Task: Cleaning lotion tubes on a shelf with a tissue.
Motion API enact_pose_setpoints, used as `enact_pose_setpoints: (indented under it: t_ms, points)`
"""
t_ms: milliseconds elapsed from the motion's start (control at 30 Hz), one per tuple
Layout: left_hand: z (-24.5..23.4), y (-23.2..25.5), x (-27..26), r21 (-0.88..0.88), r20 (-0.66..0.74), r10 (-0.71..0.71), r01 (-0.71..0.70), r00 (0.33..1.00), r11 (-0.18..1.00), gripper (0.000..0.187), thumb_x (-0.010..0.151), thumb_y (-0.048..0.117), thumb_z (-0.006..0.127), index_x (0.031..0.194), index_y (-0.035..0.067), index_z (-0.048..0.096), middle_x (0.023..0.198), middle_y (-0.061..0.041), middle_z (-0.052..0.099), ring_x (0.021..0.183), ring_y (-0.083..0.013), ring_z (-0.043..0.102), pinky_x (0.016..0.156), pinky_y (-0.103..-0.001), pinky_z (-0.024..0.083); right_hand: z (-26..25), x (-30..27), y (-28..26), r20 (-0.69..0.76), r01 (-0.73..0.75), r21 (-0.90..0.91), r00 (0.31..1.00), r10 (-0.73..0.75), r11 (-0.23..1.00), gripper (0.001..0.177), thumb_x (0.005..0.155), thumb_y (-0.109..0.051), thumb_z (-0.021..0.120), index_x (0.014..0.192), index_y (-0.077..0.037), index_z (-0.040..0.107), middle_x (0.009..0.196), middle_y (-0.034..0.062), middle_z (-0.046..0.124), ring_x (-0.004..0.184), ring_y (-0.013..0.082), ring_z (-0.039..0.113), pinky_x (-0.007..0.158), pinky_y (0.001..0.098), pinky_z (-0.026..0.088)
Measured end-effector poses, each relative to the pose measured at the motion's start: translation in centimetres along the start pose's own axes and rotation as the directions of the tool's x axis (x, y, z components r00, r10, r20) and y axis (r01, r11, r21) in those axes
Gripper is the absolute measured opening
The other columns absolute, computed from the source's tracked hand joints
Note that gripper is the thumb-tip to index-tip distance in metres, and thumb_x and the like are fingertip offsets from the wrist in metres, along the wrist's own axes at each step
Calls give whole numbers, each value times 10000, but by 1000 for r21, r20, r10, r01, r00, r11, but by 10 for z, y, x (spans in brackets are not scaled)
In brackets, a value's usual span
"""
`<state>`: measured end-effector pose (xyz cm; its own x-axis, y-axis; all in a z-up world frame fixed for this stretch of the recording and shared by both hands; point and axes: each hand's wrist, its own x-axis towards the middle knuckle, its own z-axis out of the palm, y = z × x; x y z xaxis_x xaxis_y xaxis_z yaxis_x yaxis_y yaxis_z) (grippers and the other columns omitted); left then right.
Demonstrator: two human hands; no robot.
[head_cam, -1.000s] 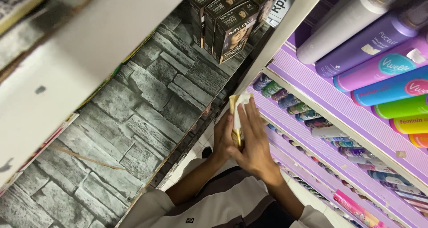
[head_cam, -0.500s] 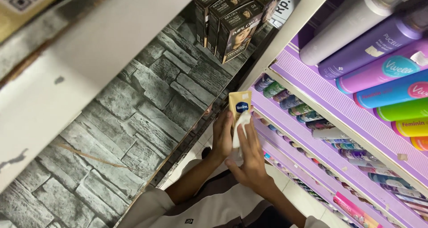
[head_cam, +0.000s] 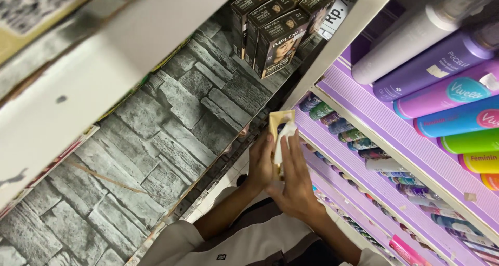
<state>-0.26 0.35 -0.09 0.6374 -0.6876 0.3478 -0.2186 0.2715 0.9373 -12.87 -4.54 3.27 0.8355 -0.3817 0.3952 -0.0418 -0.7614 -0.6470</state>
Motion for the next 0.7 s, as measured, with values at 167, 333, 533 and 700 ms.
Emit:
enact_pose_setpoints:
  t_ms: [167,333,533,700]
  points:
    - [3,-11,0,-323,-3,-241,227,971,919,481,1135,325,306,1257,-36,599,1049,-148,685,890,-194,696,728,-347,577,-3,-8,2,116,-37,4,993,36,999,1037,978,-671,465,1624,59,112,1675,395,55,1582,521,47,1253,580,156]
    - [9,-7,-1,-324,-19,-251,231,968,917,481,1155,313,319,1272,-55,605,1086,-152,677,933,-179,666,783,-325,551,-12,6,10,92,3,-7,996,-2,1000,992,1020,-638,478,1625,57,111,1675,379,74,1591,521,56,1275,576,138]
    - [12,5,-4,-238,17,-328,322,945,916,541,1106,371,315,1327,-46,581,1051,-141,668,888,-176,658,739,-313,542,-21,25,11,32,-51,-17,998,51,999,983,992,-651,443,1630,39,155,1698,346,109,1610,498,86,1289,560,154]
    - [14,20,-5,-230,48,-172,179,984,957,539,1136,379,291,1293,-46,582,1042,-126,647,891,-167,644,745,-301,519,-19,12,8,-46,-21,40,999,23,999,972,1021,-664,413,1635,44,158,1704,357,90,1610,512,99,1284,560,187]
